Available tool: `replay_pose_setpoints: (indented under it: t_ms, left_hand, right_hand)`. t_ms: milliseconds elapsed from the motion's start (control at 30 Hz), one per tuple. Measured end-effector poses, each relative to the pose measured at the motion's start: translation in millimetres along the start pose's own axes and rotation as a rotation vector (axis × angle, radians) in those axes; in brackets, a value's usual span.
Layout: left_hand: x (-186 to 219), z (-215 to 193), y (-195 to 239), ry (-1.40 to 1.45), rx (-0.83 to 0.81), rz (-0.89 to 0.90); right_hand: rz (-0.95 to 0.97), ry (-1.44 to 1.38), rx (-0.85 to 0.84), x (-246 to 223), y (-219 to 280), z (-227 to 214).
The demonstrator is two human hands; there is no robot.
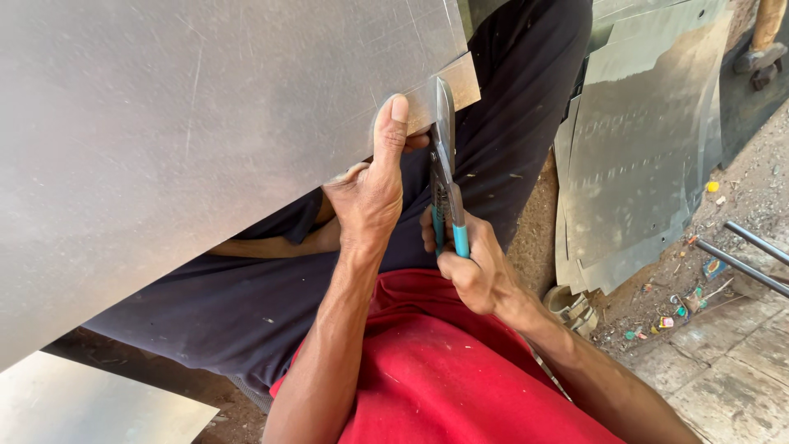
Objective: The person cuts a metal sheet using shears, holding the sheet with their left hand and the shears in their right hand.
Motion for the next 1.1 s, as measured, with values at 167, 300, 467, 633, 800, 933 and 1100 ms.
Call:
replay_pose_setpoints:
  t_ms: [167,300,467,633,800,933,1100]
  left_hand:
    - [2,-1,-2,-0.100,0.004,-0.028]
    - [4,-14,0,0.248,0.112,-0.021]
    - [-8,19,11,0.398,0.282,-0.115]
    - [5,27,0,0.380,0.107,-0.091]
    - [44,-14,27,0.264,-0.076,-0.002]
    - [95,-171,52,-0.054,0.380,0.058]
    - [141,-297,85,0.073,0.639,0.359]
  right_hand:
    - [-0.198,-0.099,0.033,22,-6,3]
    - [-0.114,0.456,0.162,36,-8,-42]
    - [-0.226,0.498,0.174,8,10,-61]
    - [-0.142,0.200,0.226,9,27,-46]
    - [-0.009,0.371,0.188,19,15,-52]
    - [-0.018,0.222,0.124,32,15,-47]
    - [0.050,0.036,0.025,58,13,-20]
Point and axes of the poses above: each hand's wrist, its own y-axis away from the middle knuckle, its own z-axis out of the palm, x = y × z, the point moved 9 cm from there along -y, towards the middle knuckle, and after that the axes turned 1 degree about -y, right-handed, at the moved point
